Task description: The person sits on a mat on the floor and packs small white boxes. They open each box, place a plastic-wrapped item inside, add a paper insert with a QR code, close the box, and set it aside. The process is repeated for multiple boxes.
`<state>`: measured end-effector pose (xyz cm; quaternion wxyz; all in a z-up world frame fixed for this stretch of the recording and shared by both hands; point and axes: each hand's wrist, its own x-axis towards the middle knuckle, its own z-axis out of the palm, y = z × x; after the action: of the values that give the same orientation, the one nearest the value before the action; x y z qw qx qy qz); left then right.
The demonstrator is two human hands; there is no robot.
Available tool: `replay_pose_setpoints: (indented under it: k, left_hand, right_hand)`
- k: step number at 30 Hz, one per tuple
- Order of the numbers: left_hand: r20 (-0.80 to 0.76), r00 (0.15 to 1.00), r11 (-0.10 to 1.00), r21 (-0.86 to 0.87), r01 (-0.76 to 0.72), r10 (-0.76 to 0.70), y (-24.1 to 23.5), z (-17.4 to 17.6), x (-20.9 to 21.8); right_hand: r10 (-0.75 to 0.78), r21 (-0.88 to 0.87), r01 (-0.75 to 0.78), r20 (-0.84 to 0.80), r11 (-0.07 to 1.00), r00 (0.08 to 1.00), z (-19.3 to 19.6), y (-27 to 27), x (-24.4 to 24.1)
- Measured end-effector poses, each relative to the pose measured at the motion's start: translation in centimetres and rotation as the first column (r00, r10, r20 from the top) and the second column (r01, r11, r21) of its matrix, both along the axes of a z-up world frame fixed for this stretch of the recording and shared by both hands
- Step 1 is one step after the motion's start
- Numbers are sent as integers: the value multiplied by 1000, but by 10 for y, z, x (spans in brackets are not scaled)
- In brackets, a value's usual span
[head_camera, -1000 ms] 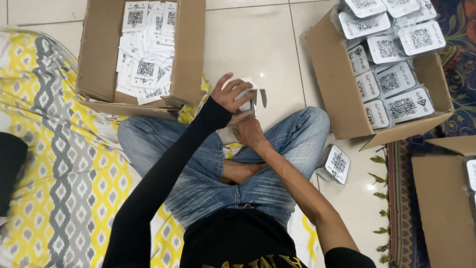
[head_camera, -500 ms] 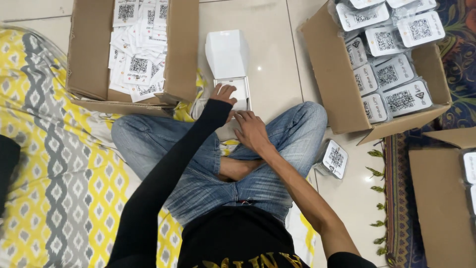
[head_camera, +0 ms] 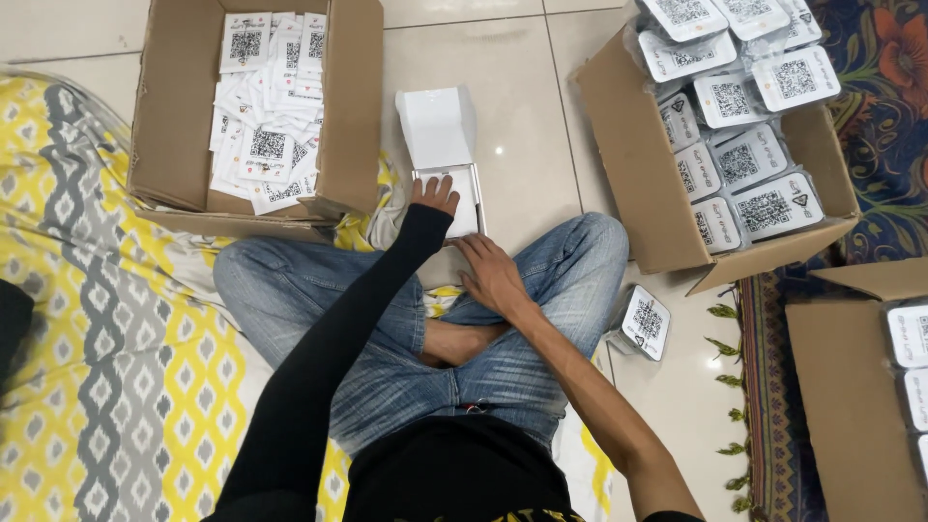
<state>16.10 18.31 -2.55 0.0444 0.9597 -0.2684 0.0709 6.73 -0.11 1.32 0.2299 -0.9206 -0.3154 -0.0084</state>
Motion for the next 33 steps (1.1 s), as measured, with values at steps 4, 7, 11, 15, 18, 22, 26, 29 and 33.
replay_pose_setpoints:
  k: [4, 7, 11, 15, 18, 22, 26, 29, 33]
  left_hand:
    - [-15, 1000, 995, 93, 21, -19, 5, -39, 29]
    - [-341, 927, 983, -147, 113, -157, 23, -21, 41]
    - [-325, 935, 963, -262, 58, -145, 23, -39, 56]
    - [91, 991, 989, -95, 111, -103, 10, -35, 37]
    - [298, 952, 997, -32, 76, -63, 5, -82, 36]
    - [223, 968, 994, 36, 107, -112, 5, -59, 37]
    - [-161, 975, 986, -98, 136, -151, 9, -16, 41]
    - [-132, 980, 987, -81, 139, -149, 11, -36, 48]
    - [-70, 990, 989, -92, 119, -125, 12, -48, 48]
  right_hand:
    - [-11, 31, 11, -23, 999, 1000, 5, -4, -2]
    - [-32, 34, 31, 13, 999, 999, 14, -2, -5]
    - [-65, 22, 65, 4, 998, 998, 6, -1, 4]
    - [-44, -33, 43, -27, 999, 999, -21, 8, 22]
    - [-37, -127, 29, -68, 992, 997, -31, 14, 29]
    - [-11, -103, 7, -42, 995, 999, -36, 12, 28]
    - [-37, -118, 28, -76, 993, 996, -26, 21, 39]
    - [-71, -197, 45, -126, 979, 990, -27, 29, 51]
    - [-110, -291, 88, -62, 953, 992, -35, 28, 59]
